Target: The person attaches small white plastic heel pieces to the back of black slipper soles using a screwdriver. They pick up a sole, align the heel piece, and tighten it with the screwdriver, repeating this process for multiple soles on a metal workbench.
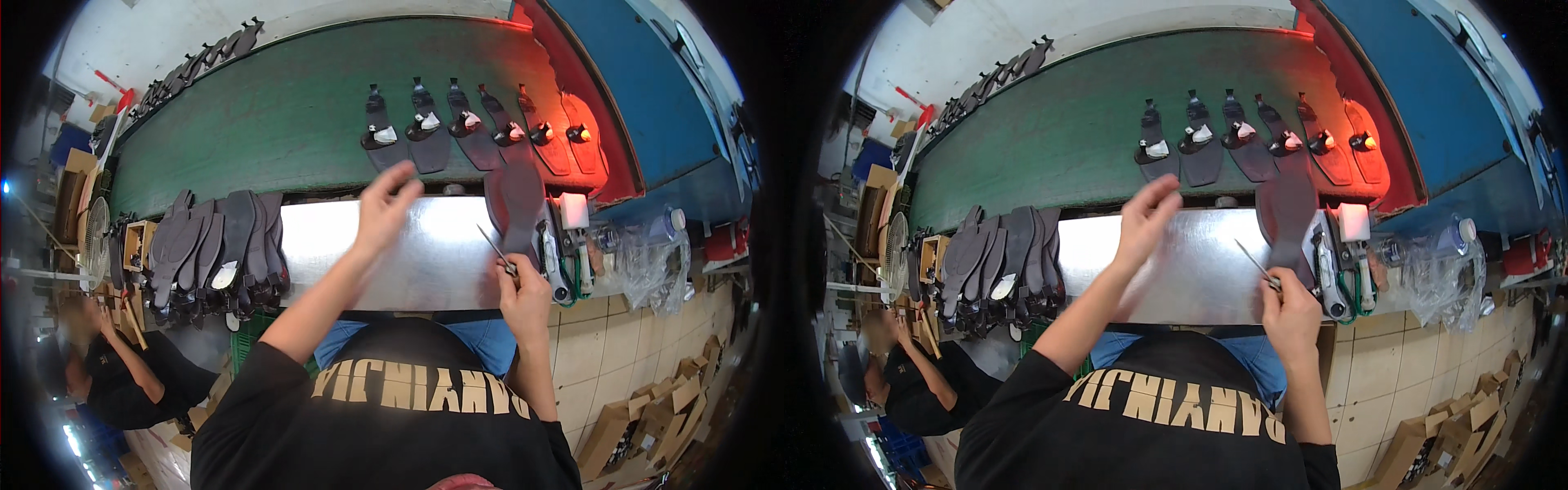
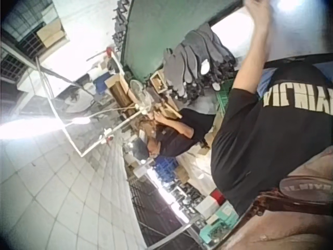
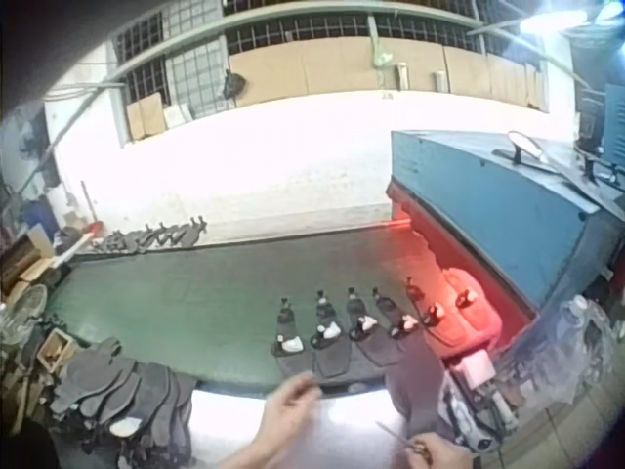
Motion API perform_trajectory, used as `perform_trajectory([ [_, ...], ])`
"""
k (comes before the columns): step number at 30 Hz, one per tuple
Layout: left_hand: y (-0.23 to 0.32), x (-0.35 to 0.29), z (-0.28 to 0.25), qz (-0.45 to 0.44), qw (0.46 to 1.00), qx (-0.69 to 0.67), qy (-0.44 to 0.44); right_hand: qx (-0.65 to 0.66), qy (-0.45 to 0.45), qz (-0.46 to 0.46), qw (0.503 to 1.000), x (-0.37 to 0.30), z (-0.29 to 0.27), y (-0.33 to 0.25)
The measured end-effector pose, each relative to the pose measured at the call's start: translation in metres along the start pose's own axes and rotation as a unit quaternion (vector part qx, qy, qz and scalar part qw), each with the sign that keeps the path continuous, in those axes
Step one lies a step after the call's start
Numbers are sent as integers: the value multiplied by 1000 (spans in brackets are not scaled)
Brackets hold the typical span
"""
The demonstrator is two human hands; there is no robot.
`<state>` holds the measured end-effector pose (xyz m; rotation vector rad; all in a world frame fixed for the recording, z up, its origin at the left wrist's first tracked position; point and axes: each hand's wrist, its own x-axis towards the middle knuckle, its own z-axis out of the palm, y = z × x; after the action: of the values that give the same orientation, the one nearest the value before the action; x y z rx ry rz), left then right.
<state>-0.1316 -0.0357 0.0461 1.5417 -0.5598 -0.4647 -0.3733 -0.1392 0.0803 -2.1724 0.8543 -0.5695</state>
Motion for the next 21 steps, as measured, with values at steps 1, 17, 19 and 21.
perform_trajectory([
  [1,-15,24,-13,31,995,81,49,-38,-4,28,999,-3,-6,1],
  [17,-73,91,-21,200,817,491,226,-93,43,-116,988,18,69,-8],
  [19,-67,94,-19,174,858,432,218,-107,24,-83,990,21,77,-4],
  [21,-55,97,-15,139,916,321,196,-122,6,-70,990,24,78,3],
])
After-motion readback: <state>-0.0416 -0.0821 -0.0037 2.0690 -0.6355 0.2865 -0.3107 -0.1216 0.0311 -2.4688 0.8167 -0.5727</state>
